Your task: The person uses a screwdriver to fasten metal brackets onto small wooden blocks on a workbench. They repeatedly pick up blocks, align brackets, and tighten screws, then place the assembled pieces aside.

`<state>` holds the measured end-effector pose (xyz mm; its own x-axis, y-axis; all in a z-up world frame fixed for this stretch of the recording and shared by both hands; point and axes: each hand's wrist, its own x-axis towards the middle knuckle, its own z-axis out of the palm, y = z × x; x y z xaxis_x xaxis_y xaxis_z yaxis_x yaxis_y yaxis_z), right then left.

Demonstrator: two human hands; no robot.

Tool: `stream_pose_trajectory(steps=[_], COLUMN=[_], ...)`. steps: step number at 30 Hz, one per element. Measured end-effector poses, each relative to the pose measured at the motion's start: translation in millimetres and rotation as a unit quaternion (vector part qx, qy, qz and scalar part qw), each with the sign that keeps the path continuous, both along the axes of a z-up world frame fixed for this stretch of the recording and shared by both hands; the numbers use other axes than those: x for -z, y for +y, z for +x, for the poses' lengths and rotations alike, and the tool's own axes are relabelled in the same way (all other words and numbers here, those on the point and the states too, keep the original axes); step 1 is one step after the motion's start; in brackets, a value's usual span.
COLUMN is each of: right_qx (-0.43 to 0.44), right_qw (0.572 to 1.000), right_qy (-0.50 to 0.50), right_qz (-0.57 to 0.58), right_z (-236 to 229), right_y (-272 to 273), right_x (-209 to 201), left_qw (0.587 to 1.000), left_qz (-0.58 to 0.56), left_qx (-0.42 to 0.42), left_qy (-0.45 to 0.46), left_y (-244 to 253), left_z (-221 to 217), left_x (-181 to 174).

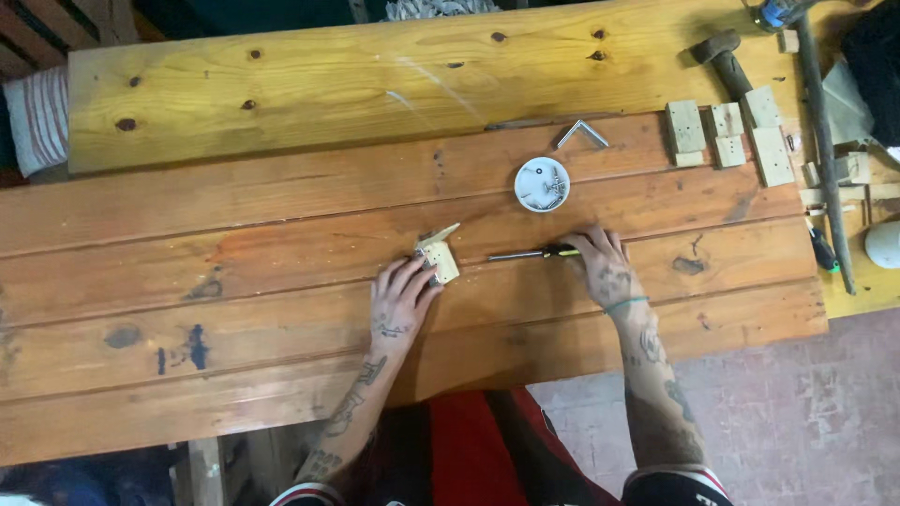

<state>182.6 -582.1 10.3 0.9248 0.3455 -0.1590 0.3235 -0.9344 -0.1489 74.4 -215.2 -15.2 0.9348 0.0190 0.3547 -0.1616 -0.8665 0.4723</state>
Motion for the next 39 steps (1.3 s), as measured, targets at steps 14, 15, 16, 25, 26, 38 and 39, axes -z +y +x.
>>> stream_pose_trajectory(steps=[14, 15, 16, 25, 26, 38, 39], right_qx=[0.0, 0.002, -0.029, -0.072, -0.082, 0.01, 0.012], right_qw=[0.762, 0.763, 0.773, 0.838, 0.828, 0.818, 0.819], right_qy=[0.06, 0.059, 0.048, -0.024, -0.019, -0.034, -0.035], right_qz=[0.644, 0.644, 0.632, 0.541, 0.555, 0.574, 0.573], right_z=[-43.1, -46.4, -49.9, -55.8, -55.9, -73.8, -75.8], right_y=[101.6, 113.2, 125.5, 179.1, 180.0, 184.9, 186.0], right_x=[-95.0, -100.8, -106.8, -132.5, -132.5, -106.4, -105.6], left_qw=[0.999, 0.999, 1.0, 0.999, 0.999, 0.995, 0.995], left_qz=[0.021, 0.021, 0.014, -0.015, -0.019, -0.019, -0.02], left_qx=[0.005, 0.008, 0.014, 0.046, 0.048, 0.068, 0.071], left_qy=[0.023, 0.024, 0.02, 0.01, 0.002, 0.068, 0.069], left_y=[4.4, 5.2, 6.7, 14.1, 13.7, 16.6, 17.0], left_z=[2.0, 2.6, 2.9, 7.6, 8.6, 5.7, 5.3], left_x=[-1.4, -3.6, -5.9, -8.4, -6.6, 3.1, 4.4])
